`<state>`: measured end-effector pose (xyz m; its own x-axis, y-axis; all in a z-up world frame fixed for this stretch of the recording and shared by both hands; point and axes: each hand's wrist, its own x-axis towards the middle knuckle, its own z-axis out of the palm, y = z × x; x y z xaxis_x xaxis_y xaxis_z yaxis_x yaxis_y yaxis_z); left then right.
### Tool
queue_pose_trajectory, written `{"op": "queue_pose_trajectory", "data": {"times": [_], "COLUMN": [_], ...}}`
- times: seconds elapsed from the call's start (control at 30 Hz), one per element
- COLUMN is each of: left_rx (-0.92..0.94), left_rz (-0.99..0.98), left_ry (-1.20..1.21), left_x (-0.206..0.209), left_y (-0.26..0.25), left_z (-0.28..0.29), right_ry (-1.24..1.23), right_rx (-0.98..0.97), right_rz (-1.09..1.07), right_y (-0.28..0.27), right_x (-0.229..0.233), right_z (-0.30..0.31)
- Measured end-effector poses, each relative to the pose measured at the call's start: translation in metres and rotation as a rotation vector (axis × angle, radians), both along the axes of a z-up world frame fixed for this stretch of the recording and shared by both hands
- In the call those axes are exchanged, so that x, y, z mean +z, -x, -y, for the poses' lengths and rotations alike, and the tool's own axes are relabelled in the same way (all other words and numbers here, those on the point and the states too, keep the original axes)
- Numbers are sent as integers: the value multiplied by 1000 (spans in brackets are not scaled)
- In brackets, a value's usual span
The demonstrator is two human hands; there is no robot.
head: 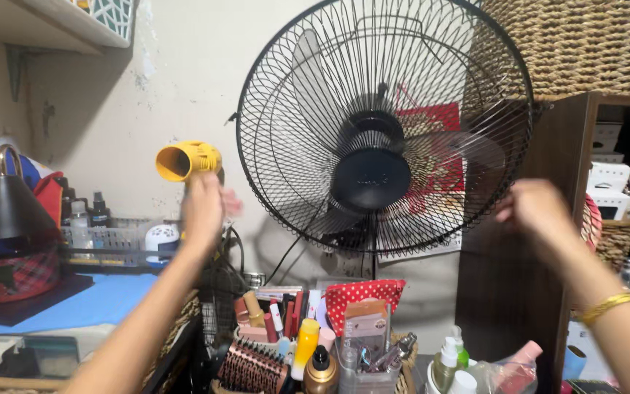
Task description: The person removes the front protective cage of a wall-mounted fan, then detaches the fan blades from the motor hub. The person places the removed parts aside on a nearby surface.
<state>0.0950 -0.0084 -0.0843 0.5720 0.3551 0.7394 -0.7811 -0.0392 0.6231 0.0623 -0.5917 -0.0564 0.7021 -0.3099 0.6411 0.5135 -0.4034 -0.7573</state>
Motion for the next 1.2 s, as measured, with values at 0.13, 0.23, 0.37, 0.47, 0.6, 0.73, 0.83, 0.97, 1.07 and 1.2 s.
{"op": "queue_pose_trajectory", "data": {"times": [0.13, 0.23, 0.37, 0.47, 0.6, 0.73, 0.83, 0.97, 1.07, 1.2], "left_rx": [-276, -412, -453, -519, -534, -545, -653, -519, -434, -126], "left_rz": [-286, -362, -303, -286, -279, -255, -206, -146, -39, -25], "left_ry": [-45, -37, -12, 106, 87, 101, 180, 108, 88, -35], "left_x": [-75, -102, -104, -99, -91, -95, -100, -110, -112, -114], "left_y": [-69, -89, -68, -36, -14, -23, -43, -69, -82, -81], "left_z": [36, 80, 118, 131, 143, 145, 139, 134, 142, 147], "right_ry": [-267, -272, -209, -225, -63, -4, -69, -87, -96, -112], "right_rx": [477, 498, 518, 454, 395, 286, 410, 390, 433, 421], "right_rz": [-451, -503, -350, -280, -134, -81, -8, -121, -117, -126], "right_y": [-29, -28, -25, -39, -76, -96, -95, -82, -75, -77], "right_x": [-61, -80, -87, -91, -101, -118, -118, -109, -105, -104], "right_z": [-23, -45, -60, -61, -55, -54, -56, -57, -55, -61]}}
